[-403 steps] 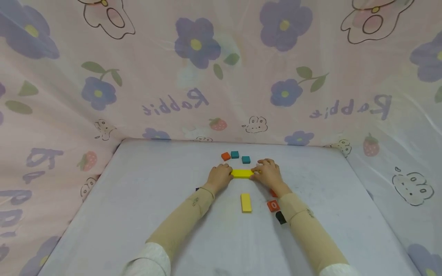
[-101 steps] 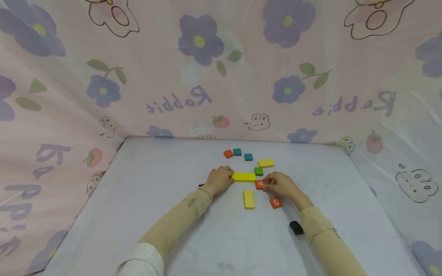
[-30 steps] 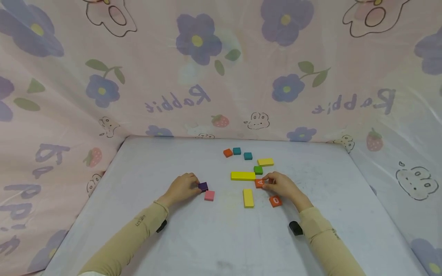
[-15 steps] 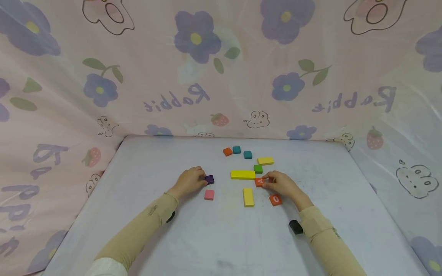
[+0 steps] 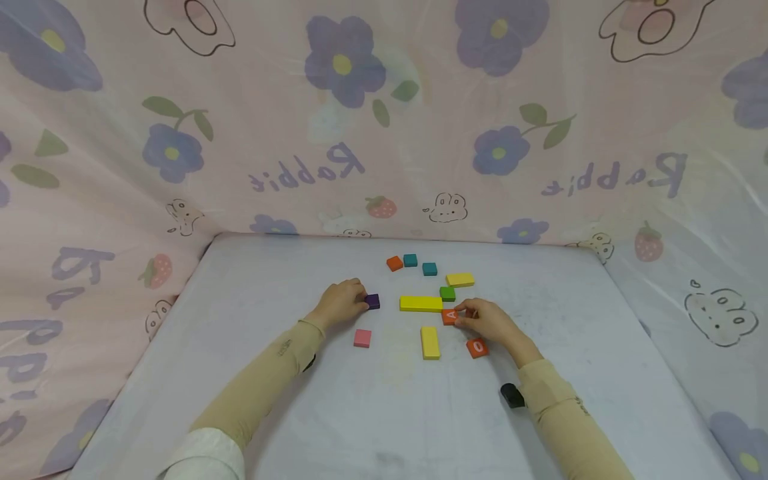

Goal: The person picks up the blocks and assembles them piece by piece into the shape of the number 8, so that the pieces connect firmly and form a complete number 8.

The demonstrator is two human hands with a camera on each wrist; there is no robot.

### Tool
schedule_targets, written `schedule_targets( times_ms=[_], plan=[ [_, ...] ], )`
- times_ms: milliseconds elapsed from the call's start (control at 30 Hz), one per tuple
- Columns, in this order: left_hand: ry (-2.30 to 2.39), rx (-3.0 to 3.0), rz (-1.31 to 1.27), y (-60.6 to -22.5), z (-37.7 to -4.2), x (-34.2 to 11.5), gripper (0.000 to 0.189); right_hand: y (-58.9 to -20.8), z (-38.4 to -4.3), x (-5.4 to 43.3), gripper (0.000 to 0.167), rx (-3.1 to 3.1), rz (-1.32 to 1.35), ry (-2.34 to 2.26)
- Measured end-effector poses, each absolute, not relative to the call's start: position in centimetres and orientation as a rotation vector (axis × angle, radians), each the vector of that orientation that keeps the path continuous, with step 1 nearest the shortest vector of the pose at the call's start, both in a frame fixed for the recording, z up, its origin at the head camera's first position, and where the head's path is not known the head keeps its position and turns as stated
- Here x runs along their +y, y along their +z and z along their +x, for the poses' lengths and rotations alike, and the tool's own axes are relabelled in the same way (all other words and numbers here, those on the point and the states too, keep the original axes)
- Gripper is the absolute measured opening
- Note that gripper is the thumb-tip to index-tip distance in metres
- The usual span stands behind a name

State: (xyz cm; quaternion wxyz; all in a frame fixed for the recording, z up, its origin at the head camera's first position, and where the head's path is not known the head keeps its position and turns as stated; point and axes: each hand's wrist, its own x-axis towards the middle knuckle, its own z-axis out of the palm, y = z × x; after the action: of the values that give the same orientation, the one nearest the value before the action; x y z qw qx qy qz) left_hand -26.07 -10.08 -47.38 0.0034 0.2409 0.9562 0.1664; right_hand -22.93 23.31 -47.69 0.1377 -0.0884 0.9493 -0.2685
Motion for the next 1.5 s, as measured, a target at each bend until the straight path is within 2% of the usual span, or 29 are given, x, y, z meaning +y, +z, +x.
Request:
schedule_targets(
  times_ms=[800,1500],
  plan=[
    [0.288,3.003,0.712,-47.2,-28.8,-5.7,0.022,-47.6,-23.0,23.3,0.028,2.75,-0.317,-0.806],
    [0.208,3.006,0.796,-47.4,-29.2,-5.6,0.023,-47.9,-23.1,23.5,0.027,2.76,-0.314,-0.815]
  ],
)
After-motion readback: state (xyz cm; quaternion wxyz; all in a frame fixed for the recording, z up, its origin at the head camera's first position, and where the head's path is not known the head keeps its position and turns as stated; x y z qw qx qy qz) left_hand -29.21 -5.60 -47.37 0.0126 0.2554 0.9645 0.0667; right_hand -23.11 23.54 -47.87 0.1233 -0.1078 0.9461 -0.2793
